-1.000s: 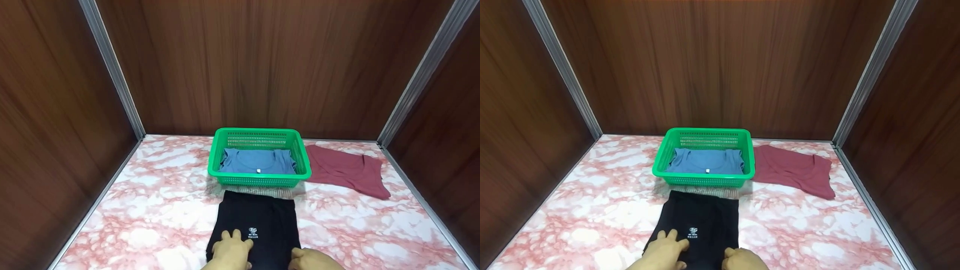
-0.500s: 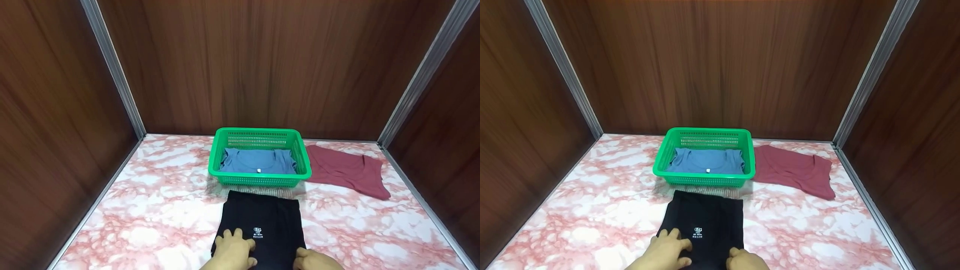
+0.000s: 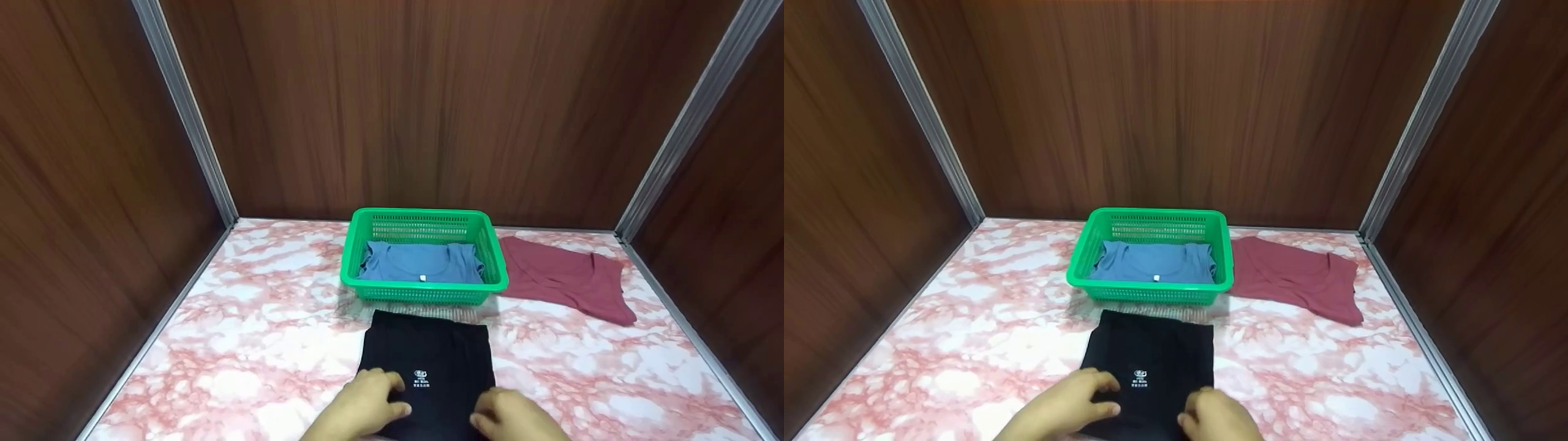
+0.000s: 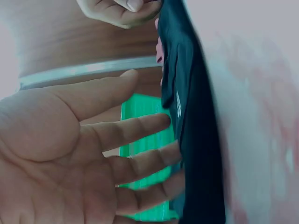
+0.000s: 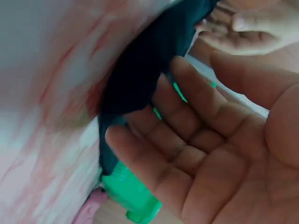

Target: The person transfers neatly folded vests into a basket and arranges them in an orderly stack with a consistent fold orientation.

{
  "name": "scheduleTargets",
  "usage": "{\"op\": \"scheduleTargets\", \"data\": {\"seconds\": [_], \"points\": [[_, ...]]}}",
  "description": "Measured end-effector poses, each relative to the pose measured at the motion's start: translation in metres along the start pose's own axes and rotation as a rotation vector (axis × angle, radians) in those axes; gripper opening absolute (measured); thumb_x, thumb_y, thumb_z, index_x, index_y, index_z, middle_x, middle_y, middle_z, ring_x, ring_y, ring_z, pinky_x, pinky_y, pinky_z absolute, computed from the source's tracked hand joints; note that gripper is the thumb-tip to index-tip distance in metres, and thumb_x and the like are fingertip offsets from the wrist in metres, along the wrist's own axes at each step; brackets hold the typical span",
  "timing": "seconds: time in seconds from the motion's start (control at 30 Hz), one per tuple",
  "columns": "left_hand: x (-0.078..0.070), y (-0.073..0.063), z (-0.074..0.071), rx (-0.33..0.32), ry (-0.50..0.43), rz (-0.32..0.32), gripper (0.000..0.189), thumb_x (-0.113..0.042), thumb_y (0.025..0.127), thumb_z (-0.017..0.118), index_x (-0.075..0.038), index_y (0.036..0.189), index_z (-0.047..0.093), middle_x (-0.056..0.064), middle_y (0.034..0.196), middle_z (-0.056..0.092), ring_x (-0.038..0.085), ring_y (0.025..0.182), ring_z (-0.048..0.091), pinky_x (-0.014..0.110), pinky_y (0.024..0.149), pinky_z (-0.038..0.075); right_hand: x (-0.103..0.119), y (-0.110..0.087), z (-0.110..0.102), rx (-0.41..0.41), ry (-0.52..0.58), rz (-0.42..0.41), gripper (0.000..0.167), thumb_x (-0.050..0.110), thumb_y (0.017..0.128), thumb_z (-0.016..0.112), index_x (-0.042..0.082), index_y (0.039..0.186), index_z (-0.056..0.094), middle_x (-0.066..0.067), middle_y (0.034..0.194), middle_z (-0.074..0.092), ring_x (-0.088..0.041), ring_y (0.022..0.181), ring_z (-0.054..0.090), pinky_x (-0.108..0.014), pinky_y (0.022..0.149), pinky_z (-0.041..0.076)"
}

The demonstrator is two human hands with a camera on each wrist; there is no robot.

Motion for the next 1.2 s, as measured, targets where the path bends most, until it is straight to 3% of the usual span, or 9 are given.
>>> {"op": "scheduleTargets", "data": {"seconds": [0.13, 0.27, 0.33, 0.43, 0.57, 0.73, 0.87, 1.03, 1.2], "points": [[0.017, 0.004, -0.016, -0.085, -0.035, -0.035, 0.038, -0.036, 0.085, 0.081, -0.009, 0.111, 0.072, 0.008, 0.101, 0.063, 0.032, 0.101, 0.061, 0.054, 0.089, 0.053, -0.028, 0.002, -0.016, -0.096, 0.047, 0.268, 0.013, 0.027, 0.089, 0.078, 0.017, 0.095, 0.073, 0.01, 0.079, 0.066, -0.006, 0.073, 0.06, -0.037, 0.068, 0.052], [0.039, 0.011, -0.025, -0.044, -0.061, -0.119, 0.052, -0.035, 0.088, 0.079, 0.003, 0.121, 0.067, 0.024, 0.113, 0.064, 0.045, 0.112, 0.06, 0.061, 0.098, 0.048, -0.051, 0.004, -0.028, -0.112, 0.039, 0.451, 0.042, 0.029, 0.088, 0.079, 0.002, 0.118, 0.07, 0.001, 0.084, 0.069, -0.016, 0.08, 0.066, -0.047, 0.077, 0.055], [0.049, 0.015, -0.025, 0.003, -0.098, -0.153, 0.059, -0.034, 0.089, 0.078, 0.01, 0.126, 0.063, 0.03, 0.12, 0.063, 0.048, 0.119, 0.058, 0.062, 0.103, 0.045, -0.058, 0.007, -0.029, -0.092, 0.043, 0.472, 0.053, 0.03, 0.088, 0.079, -0.004, 0.126, 0.066, -0.001, 0.086, 0.07, -0.019, 0.084, 0.066, -0.051, 0.082, 0.055], [0.062, 0.018, -0.025, 0.043, -0.161, -0.198, 0.067, -0.033, 0.09, 0.078, 0.015, 0.131, 0.058, 0.033, 0.129, 0.061, 0.049, 0.126, 0.056, 0.062, 0.108, 0.042, -0.065, 0.01, -0.027, -0.069, 0.079, 0.472, 0.056, 0.03, 0.088, 0.079, -0.008, 0.125, 0.064, -0.004, 0.09, 0.071, -0.021, 0.088, 0.067, -0.053, 0.086, 0.055], [0.071, 0.021, -0.024, 0.071, -0.242, -0.217, 0.061, -0.032, 0.089, 0.078, 0.015, 0.124, 0.06, 0.027, 0.12, 0.067, 0.043, 0.118, 0.062, 0.06, 0.104, 0.046, -0.071, 0.013, -0.02, -0.048, 0.139, 0.495, 0.048, 0.029, 0.088, 0.08, -0.006, 0.117, 0.066, -0.004, 0.09, 0.069, -0.019, 0.083, 0.065, -0.049, 0.084, 0.055], [0.076, 0.026, -0.018, 0.134, -0.375, -0.231, 0.039, -0.029, 0.091, 0.076, 0.007, 0.105, 0.067, 0.015, 0.093, 0.069, 0.028, 0.086, 0.067, 0.049, 0.081, 0.057, -0.073, 0.018, -0.018, -0.037, 0.117, 0.521, 0.04, 0.03, 0.087, 0.079, -0.004, 0.104, 0.067, -0.003, 0.085, 0.066, -0.02, 0.083, 0.063, -0.048, 0.081, 0.054], [0.08, 0.029, -0.017, 0.136, -0.464, -0.282, 0.027, -0.023, 0.09, 0.078, -0.001, 0.088, 0.063, 0.012, 0.075, 0.065, 0.019, 0.063, 0.061, 0.034, 0.057, 0.054, -0.069, 0.025, -0.017, -0.018, 0.104, 0.512, 0.031, 0.028, 0.086, 0.08, 0.0, 0.084, 0.067, -0.002, 0.076, 0.063, -0.019, 0.075, 0.06, -0.043, 0.073, 0.054], [0.084, 0.033, -0.009, 0.154, -0.6, -0.335, 0.035, -0.015, 0.086, 0.08, -0.013, 0.072, 0.048, 0.003, 0.06, 0.054, 0.012, 0.051, 0.05, 0.025, 0.044, 0.044, -0.069, 0.028, -0.007, 0.027, 0.144, 0.551, 0.031, 0.024, 0.088, 0.078, 0.005, 0.069, 0.064, -0.005, 0.061, 0.058, -0.017, 0.057, 0.057, -0.033, 0.056, 0.048], [0.08, 0.039, -0.003, 0.154, -0.7, -0.302, 0.052, -0.004, 0.085, 0.078, -0.018, 0.058, 0.035, -0.006, 0.049, 0.037, 0.007, 0.046, 0.033, 0.022, 0.043, 0.032, -0.068, 0.035, -0.005, 0.008, 0.095, 0.533, 0.034, 0.023, 0.087, 0.079, 0.007, 0.065, 0.059, -0.003, 0.055, 0.056, -0.016, 0.051, 0.055, -0.032, 0.055, 0.047]]}}
Point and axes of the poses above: each hand's wrist, its own y-axis towards the middle knuckle, its own z-axis out of the palm, x = y × z, the point moved 9 cm from there along y, towards the middle knuckle
